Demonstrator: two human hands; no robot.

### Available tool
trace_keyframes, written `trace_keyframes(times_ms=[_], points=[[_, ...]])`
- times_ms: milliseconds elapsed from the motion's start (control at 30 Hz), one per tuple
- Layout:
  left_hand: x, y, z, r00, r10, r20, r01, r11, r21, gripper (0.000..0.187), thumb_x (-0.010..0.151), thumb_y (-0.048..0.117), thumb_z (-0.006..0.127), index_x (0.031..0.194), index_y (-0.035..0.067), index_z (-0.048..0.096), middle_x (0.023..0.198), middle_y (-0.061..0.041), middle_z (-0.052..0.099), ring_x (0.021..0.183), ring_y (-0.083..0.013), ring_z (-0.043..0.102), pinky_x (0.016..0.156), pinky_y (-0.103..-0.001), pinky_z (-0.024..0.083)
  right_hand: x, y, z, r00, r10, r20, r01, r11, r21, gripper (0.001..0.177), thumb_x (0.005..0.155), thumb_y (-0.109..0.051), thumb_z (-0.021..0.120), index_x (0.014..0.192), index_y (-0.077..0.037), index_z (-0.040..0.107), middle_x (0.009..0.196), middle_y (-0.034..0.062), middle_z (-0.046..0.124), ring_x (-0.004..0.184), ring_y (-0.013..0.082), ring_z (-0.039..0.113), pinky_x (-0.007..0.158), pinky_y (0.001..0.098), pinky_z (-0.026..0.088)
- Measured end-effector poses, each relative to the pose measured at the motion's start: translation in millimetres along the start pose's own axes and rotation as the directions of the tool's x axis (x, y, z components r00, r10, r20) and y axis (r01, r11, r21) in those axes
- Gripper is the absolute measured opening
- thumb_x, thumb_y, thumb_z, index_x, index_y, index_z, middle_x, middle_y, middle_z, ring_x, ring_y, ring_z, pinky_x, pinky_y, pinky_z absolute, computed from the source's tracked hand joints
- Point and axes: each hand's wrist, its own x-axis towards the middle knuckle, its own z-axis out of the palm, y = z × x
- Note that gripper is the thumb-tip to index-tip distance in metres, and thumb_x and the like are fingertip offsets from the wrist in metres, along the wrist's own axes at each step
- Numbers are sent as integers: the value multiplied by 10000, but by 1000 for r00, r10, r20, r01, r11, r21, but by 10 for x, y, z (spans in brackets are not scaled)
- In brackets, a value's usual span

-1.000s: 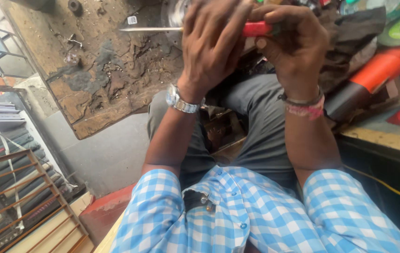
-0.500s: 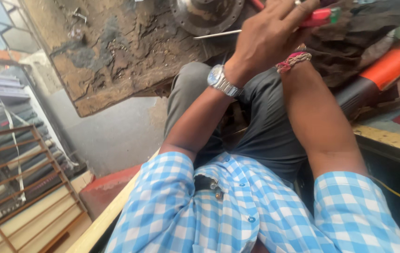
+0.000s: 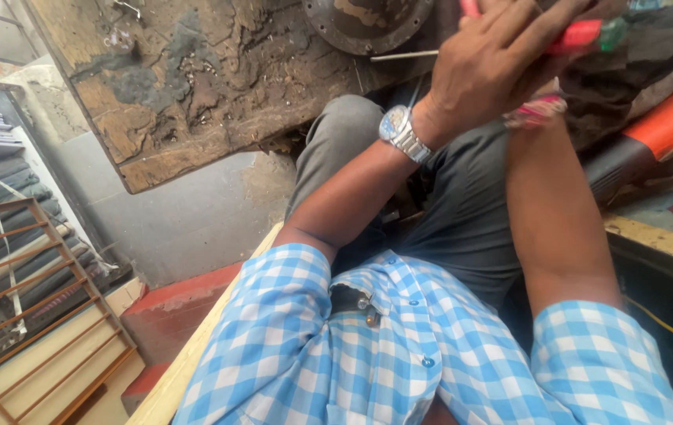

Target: The person works on a motor assembly placed on a wooden workbench. They use a screwdriver to adjust components on the motor shaft, apply a liquid from a bottle, and use pliers to manipulate wires or parts. The person also wipes the motor with a cloth during the process.

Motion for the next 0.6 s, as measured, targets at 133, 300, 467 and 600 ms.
trace_keyframes(times_ms=[133,300,467,600], points=[[43,-16,-85,992,70,-101,-75,996,-46,552,1000,360,706,1442,179,431,955,14,542,841,-152,592,703,-279,536,-520,-333,-69,997,60,46,-75,863,499,467,1046,-246,680,1434,-25,544,1140,69,629,877,168,633,837,361,594],[39,-40,-188,992,86,-88,-93,993,-78,555,971,379,715,1403,139,463,928,17,554,797,-145,577,689,-291,527,-1161,-467,-173,999,42,7,-33,632,774,489,1057,-250,655,1468,-26,515,1139,66,615,853,167,620,840,369,601],[0,-39,-134,984,144,-106,-150,987,-57,544,947,386,728,1362,121,496,893,5,550,763,-148,578,648,-304,514,-1375,-331,-188,965,94,-247,146,590,794,645,974,-97,688,1543,-111,385,1096,93,597,836,190,576,708,342,512],[-23,-54,-144,990,129,-51,-132,990,-56,536,967,368,732,1383,123,501,906,11,555,777,-151,581,666,-314,524,-1309,-316,-185,963,127,-237,155,460,874,671,1032,-136,664,1617,-129,334,985,95,547,756,162,519,668,282,448]])
